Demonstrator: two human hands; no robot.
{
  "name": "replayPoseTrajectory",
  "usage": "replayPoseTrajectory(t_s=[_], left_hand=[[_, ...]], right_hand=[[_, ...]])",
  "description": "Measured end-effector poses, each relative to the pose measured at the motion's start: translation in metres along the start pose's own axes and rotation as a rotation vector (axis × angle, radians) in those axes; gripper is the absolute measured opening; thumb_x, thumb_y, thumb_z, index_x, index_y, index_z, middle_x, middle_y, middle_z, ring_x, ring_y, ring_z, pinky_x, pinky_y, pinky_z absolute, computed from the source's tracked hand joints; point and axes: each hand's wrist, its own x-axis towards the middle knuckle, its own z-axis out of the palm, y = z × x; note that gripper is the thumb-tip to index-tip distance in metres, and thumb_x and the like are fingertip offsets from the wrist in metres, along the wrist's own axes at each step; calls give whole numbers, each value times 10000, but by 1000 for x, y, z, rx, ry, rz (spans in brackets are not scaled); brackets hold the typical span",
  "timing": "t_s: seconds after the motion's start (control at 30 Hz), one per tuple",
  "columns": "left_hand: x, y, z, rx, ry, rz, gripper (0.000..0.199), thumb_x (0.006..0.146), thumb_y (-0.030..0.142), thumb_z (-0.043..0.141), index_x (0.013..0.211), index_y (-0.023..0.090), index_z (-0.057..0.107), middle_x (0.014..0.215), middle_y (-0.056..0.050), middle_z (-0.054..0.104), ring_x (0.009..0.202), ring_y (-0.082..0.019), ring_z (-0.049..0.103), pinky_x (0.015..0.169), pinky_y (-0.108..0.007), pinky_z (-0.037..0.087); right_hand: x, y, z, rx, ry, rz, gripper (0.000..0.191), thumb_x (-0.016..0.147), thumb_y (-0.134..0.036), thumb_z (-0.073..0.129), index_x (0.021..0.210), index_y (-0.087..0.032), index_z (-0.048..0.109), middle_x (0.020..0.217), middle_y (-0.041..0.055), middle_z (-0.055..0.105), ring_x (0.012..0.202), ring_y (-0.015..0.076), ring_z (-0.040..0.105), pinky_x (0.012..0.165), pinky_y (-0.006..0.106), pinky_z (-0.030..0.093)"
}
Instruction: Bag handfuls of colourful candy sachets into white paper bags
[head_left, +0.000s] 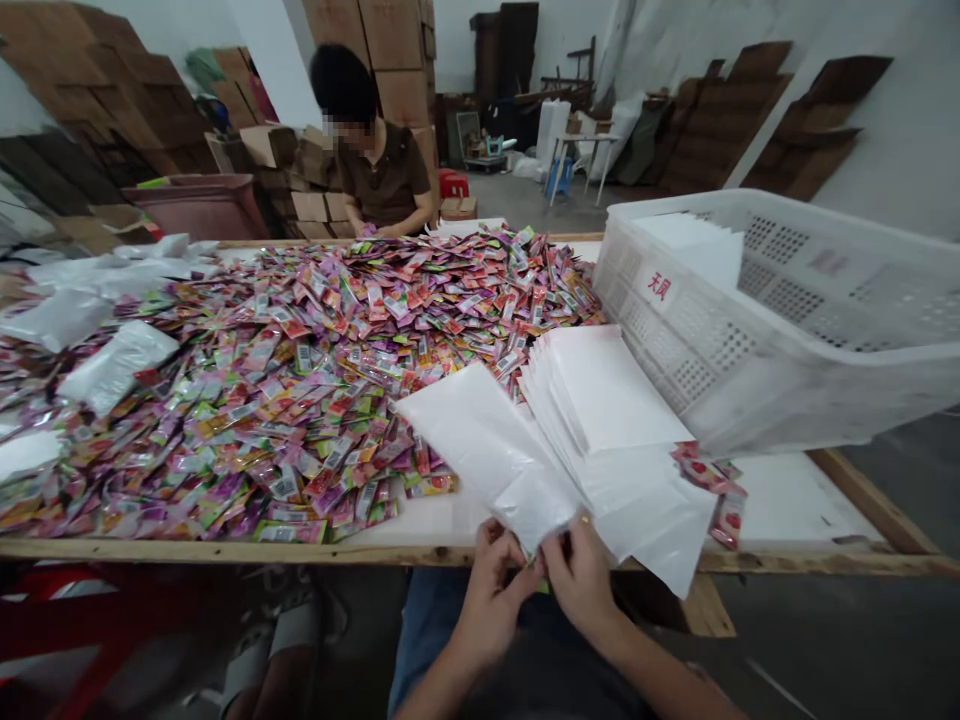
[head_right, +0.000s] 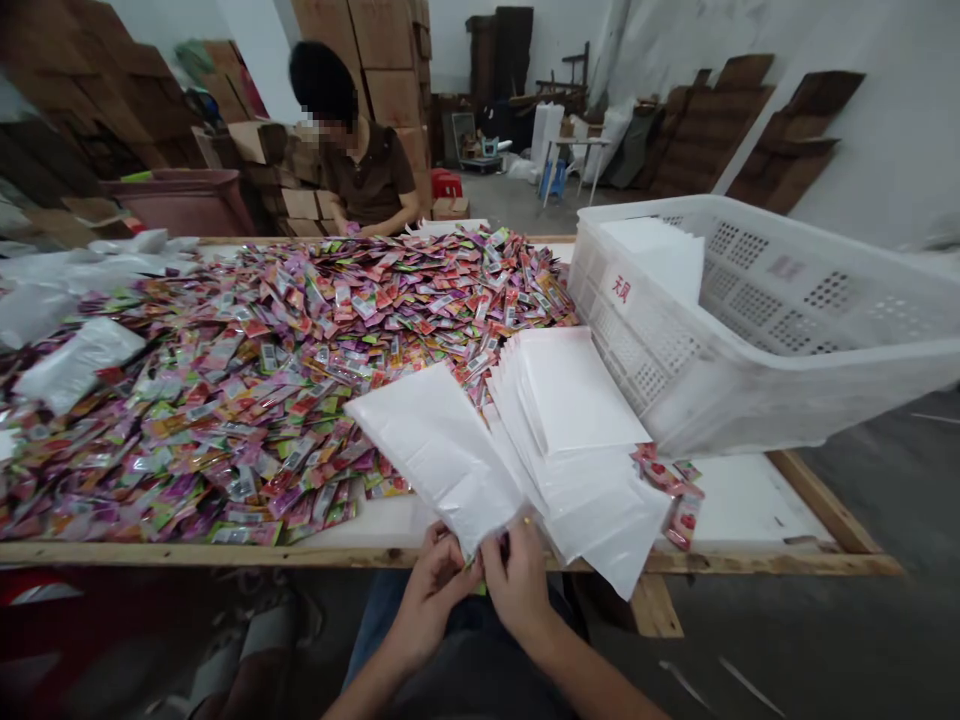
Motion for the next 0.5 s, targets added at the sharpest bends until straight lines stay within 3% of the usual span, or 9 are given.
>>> replayPoseTrajectory(t_s=[0.07, 0.13, 0.2, 0.27, 0.37, 0.43, 0.5], left_hand=[[-2, 4, 7, -204, -148, -135, 213, 521, 254, 653, 508, 161, 461, 676, -16, 541, 652, -144, 508, 638, -257, 415], [-4, -1, 9, -386, -210, -335, 122, 474, 222, 574, 548, 160, 499, 543, 10, 500, 498, -111, 446, 530, -248, 382], [-6, -11, 5, -458, -165, -474, 186, 444, 198, 519, 624, 155, 547, 517, 22, 489, 462, -98, 426, 502, -237, 371], [-11, -23, -3, -451, -129, -523, 241, 450, 187, 520, 684, 155, 563, 574, 18, 520, 526, -110, 474, 542, -239, 404], [-21, -34, -16, -271, -98, -425, 238, 531, 217, 582, 763, 171, 553, 711, 2, 576, 658, -140, 529, 616, -256, 439], [-27, -36, -18, -3, -56, -247, 202, 613, 235, 591, 806, 184, 556, 759, -17, 606, 700, -160, 543, 662, -270, 443], [-31, -35, -15, 250, -91, -77, 206, 673, 227, 575, 875, 187, 584, 824, -51, 644, 755, -191, 561, 737, -294, 439]], right_hand=[[-17, -12, -22, -106, 111, -32, 180, 824, -325, 391, 751, -207, 505, 721, 69, 530, 711, 220, 495, 651, 359, 415], [-27, -24, -34, -234, 112, -105, 192, 829, -312, 401, 894, -198, 540, 897, 112, 547, 880, 270, 482, 775, 431, 387], [-30, -28, -30, -336, 27, -119, 201, 826, -254, 394, 928, -195, 556, 960, 118, 542, 952, 288, 459, 832, 460, 355], [-29, -23, -17, -388, -65, -78, 202, 804, -190, 389, 877, -174, 576, 910, 118, 551, 919, 284, 469, 813, 444, 369], [-27, -9, 7, -427, -131, -39, 221, 780, -154, 382, 856, -136, 588, 878, 133, 552, 871, 282, 469, 782, 433, 384], [-27, -2, 16, -429, -121, -41, 221, 782, -151, 374, 854, -134, 583, 899, 137, 548, 882, 280, 460, 801, 440, 377], [-27, 1, 20, -403, -82, -44, 198, 781, -153, 381, 841, -146, 569, 901, 125, 539, 897, 272, 457, 825, 434, 374]])
